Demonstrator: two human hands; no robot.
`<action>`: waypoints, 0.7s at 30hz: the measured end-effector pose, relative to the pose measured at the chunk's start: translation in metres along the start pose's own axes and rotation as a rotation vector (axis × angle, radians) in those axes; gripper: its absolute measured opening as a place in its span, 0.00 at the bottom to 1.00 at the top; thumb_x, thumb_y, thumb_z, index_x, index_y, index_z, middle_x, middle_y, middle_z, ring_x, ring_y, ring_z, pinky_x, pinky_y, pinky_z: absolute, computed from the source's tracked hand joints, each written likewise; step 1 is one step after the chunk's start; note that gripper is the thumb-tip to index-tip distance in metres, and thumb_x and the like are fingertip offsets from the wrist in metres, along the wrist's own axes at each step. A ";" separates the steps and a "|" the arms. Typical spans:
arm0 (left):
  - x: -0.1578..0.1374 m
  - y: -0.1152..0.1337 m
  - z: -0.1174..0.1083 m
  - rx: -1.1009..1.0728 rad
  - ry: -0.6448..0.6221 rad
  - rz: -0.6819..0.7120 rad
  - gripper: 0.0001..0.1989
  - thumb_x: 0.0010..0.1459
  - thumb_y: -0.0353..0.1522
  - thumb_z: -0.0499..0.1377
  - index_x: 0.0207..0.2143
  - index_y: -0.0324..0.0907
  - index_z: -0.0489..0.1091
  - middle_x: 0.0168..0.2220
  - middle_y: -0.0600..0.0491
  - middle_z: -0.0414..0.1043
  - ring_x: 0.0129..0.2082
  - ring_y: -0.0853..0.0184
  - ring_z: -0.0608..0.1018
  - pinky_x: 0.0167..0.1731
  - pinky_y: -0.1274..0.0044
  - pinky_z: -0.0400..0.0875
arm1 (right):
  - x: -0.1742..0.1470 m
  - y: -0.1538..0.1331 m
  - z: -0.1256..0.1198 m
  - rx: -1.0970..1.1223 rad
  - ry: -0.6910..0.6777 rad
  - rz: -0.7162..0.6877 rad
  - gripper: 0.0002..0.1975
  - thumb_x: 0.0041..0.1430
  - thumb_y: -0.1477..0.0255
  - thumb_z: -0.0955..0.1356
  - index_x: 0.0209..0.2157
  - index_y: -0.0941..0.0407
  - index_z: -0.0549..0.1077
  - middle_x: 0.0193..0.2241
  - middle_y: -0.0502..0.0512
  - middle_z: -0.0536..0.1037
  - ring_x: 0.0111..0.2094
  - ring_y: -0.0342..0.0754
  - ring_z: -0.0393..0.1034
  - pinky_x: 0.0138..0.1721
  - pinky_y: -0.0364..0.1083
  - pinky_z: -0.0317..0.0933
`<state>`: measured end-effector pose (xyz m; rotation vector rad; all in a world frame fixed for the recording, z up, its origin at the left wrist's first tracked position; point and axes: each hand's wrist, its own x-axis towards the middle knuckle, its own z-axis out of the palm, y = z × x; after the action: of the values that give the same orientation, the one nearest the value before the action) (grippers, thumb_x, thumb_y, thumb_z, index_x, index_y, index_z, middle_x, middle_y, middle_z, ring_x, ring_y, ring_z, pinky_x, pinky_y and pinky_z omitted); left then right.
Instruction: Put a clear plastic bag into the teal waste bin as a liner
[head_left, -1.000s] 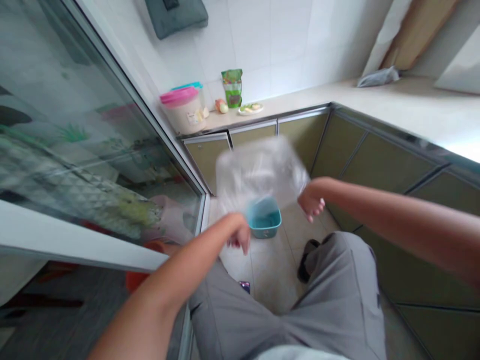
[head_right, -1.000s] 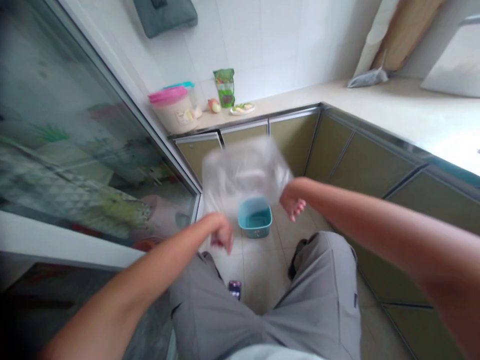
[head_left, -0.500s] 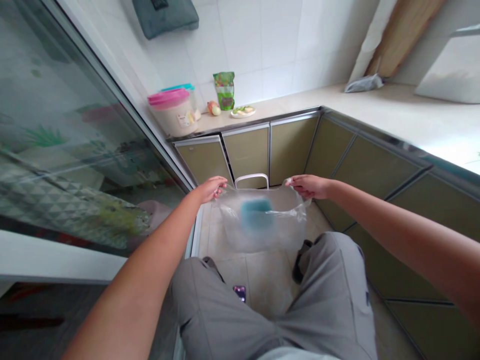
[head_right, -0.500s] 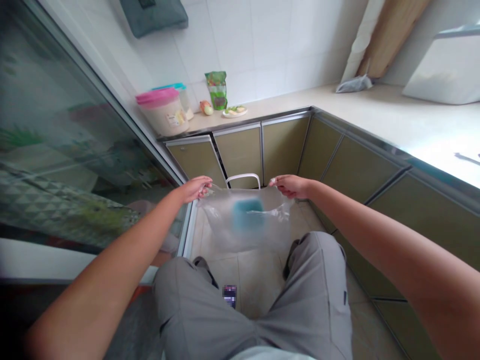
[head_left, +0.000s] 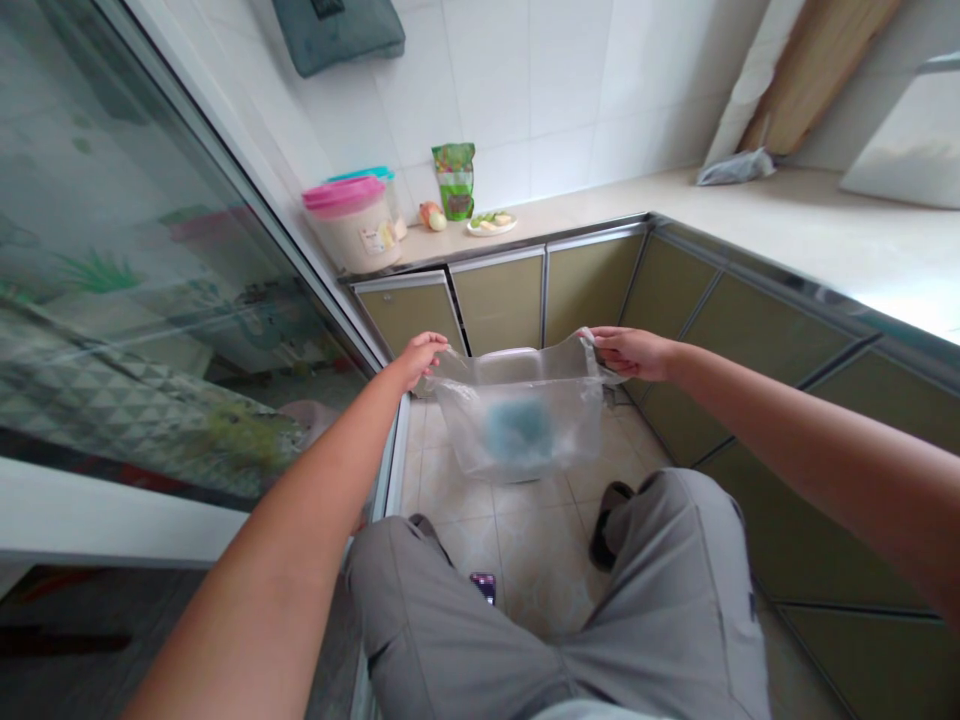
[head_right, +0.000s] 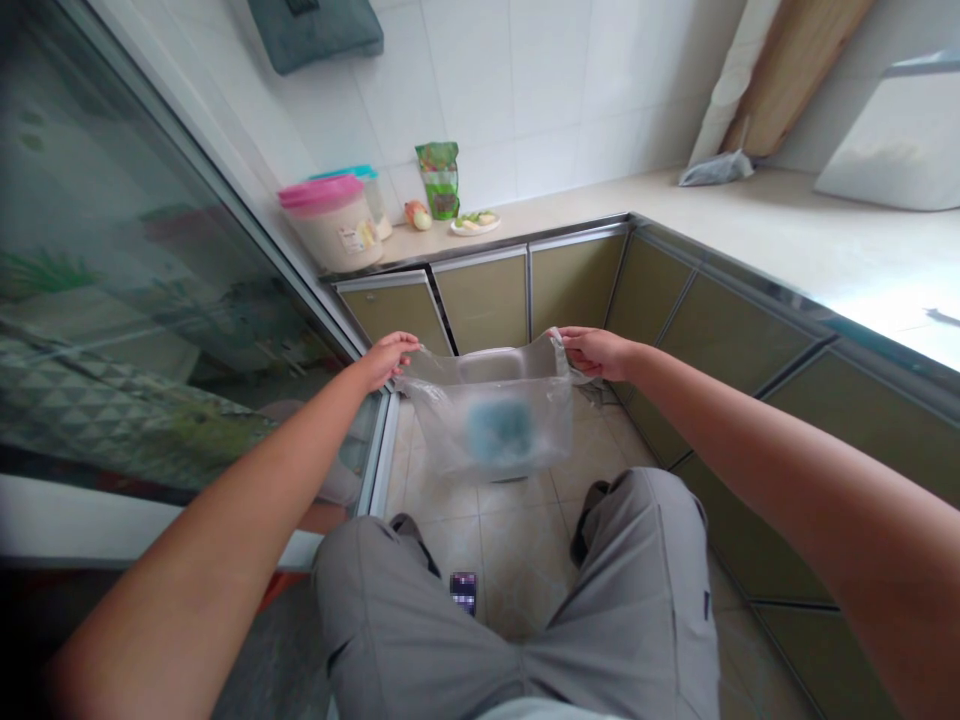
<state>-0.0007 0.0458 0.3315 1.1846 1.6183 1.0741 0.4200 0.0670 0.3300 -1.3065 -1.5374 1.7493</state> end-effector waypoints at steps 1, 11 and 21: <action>0.003 -0.001 0.000 -0.013 0.013 0.016 0.12 0.49 0.30 0.65 0.38 0.42 0.72 0.36 0.53 0.74 0.23 0.74 0.67 0.19 0.83 0.50 | 0.000 0.001 0.001 -0.003 0.017 -0.007 0.22 0.68 0.60 0.67 0.59 0.51 0.67 0.19 0.40 0.49 0.17 0.38 0.40 0.18 0.39 0.41; 0.009 -0.019 0.007 -0.041 0.086 0.088 0.11 0.49 0.29 0.61 0.38 0.42 0.72 0.39 0.52 0.74 0.26 0.73 0.66 0.20 0.83 0.51 | 0.003 0.015 0.007 -0.007 0.179 -0.128 0.32 0.70 0.60 0.65 0.70 0.57 0.61 0.19 0.41 0.50 0.18 0.40 0.44 0.20 0.41 0.42; 0.006 -0.069 0.025 0.005 0.031 0.016 0.09 0.51 0.29 0.60 0.37 0.42 0.72 0.30 0.55 0.69 0.26 0.71 0.67 0.22 0.82 0.53 | -0.004 0.079 0.032 -0.210 0.227 -0.187 0.34 0.67 0.54 0.65 0.67 0.62 0.66 0.20 0.47 0.66 0.22 0.42 0.56 0.24 0.41 0.52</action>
<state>0.0039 0.0425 0.2578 1.1909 1.6388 1.1046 0.4132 0.0269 0.2549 -1.3579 -1.6838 1.3061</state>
